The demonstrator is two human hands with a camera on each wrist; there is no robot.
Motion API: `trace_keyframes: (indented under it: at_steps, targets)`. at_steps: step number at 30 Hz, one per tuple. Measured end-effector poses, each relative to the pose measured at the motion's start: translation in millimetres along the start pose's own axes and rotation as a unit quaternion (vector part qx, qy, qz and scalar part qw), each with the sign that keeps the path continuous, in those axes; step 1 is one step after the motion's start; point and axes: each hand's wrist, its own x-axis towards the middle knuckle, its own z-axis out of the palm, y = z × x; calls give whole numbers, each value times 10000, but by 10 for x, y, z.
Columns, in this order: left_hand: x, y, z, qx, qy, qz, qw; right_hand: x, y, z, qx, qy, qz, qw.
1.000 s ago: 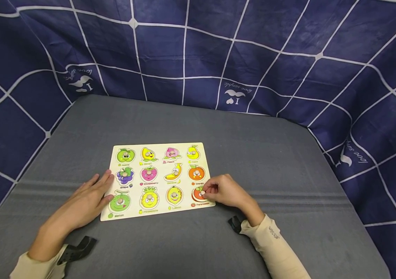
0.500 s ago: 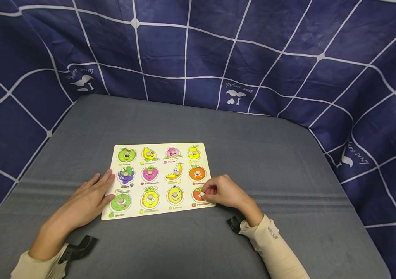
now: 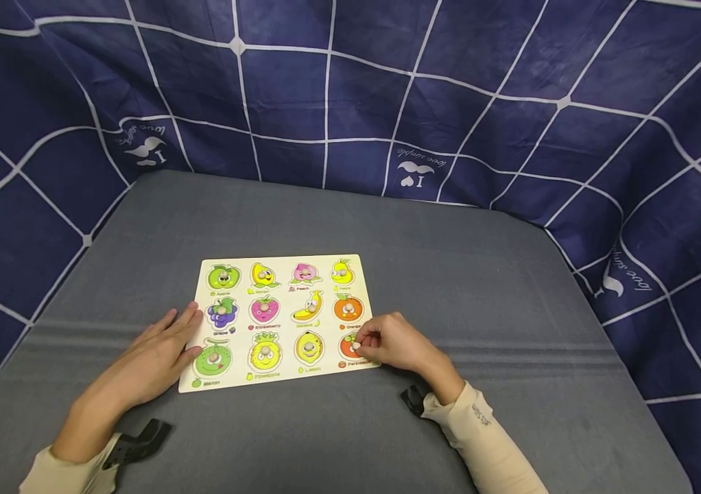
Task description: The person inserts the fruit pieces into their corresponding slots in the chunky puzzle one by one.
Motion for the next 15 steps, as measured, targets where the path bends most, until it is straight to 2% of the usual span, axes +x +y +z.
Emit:
trace_keyframes:
  at_steps: [5,9,15]
  targets:
    - [7,-33,10,-5,-36,57,10000,-29,-13,-12,-106,50,-59,9999]
    - [-7,-69,30,-21,-41,100,9999,-58,-17,-80,-323,267,-162,9990]
    - [-40,-92,21,57,340,172,9993,-55,-32,-233,-839,863,-243,9924]
